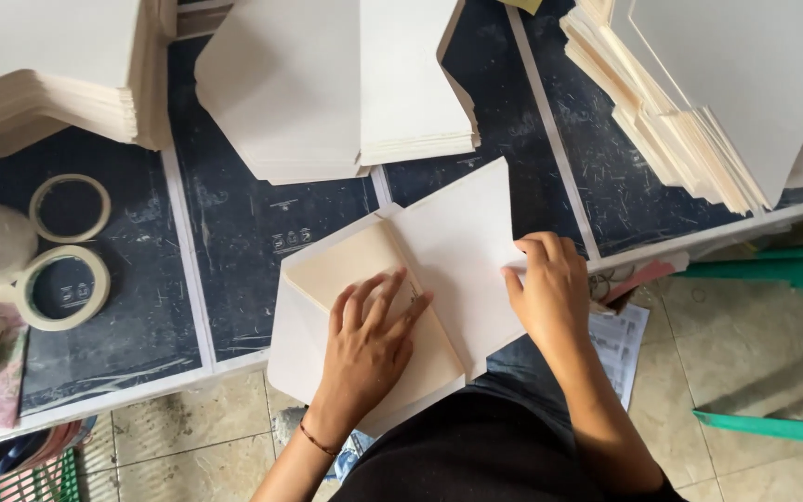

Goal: The person folds white paper sheets in half by hand, aligning the edges and pressing the creases. They then insert the folded sheets into pre-folded brown paper covers, stacking the completed items on the table.

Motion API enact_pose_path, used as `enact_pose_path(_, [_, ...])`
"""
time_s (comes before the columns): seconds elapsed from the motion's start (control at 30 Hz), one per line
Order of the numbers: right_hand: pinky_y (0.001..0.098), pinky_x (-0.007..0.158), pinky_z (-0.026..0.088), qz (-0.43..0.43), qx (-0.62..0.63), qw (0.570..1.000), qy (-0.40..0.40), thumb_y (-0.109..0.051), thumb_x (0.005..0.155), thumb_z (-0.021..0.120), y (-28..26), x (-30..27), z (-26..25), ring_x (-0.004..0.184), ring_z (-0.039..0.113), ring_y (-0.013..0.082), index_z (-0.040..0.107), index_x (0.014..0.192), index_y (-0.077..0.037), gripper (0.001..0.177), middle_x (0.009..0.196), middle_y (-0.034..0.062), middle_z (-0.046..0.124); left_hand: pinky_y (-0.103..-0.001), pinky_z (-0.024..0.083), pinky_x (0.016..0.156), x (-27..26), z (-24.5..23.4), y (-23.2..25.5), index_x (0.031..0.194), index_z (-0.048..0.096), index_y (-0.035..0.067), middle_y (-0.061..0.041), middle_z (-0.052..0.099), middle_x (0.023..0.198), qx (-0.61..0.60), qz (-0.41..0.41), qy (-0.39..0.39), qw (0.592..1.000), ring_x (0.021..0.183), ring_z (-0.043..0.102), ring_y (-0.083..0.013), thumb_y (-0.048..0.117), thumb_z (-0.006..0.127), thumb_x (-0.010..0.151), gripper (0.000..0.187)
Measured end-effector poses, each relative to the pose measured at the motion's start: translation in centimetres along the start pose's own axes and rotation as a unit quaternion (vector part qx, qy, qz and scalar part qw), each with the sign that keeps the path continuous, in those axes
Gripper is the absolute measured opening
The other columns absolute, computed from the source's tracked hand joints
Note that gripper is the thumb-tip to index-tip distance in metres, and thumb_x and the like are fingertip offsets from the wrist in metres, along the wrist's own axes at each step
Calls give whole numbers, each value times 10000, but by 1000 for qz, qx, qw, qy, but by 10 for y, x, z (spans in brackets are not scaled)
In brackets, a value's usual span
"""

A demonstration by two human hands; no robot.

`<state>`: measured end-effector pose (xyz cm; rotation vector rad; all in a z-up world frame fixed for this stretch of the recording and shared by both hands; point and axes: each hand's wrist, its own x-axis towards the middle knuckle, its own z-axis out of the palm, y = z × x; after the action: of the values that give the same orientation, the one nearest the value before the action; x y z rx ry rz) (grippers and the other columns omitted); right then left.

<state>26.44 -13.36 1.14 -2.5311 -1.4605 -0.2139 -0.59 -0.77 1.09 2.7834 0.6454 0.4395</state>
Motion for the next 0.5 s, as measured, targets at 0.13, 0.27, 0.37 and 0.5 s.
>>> enact_pose_path(0.13, [401,860,594,19,129,988,-79,-220,921,832,6,16,-43,1047,749,257,746,1196,-88,318,1173,46,746,-587,346,1215,4,-10,5,1541,600,331,-99,487,1665,-3,11,22,1000,1506,439,-359,220,580,1019,534])
enact_pose_path(0.27, [365,1142,550,60,369,879,-295,-269,1060,556,6,43,-106,1314,739,177,745,1373,-137,389,1400,21,802,-556,397,1203,6,-17,7,1510,627,294,-118,500,1660,-1,27,54,998,1461,506,-358,194,630,1004,516])
enact_pose_path(0.37, [336,1044,639,-42,535,768,-349,-211,1079,548,8,51,-96,1155,783,202,733,1395,-35,406,1305,108,815,-557,404,1196,7,-22,9,1488,635,290,-107,534,1630,-18,18,60,998,1434,517,-360,139,623,966,543])
enact_pose_path(0.5, [308,998,577,-47,450,853,-262,-378,1089,531,-42,39,-62,1106,704,170,650,1284,-73,382,1155,61,720,-567,401,1205,6,-20,10,1499,625,276,-113,525,1635,-22,17,66,997,1445,518,-360,118,629,952,570])
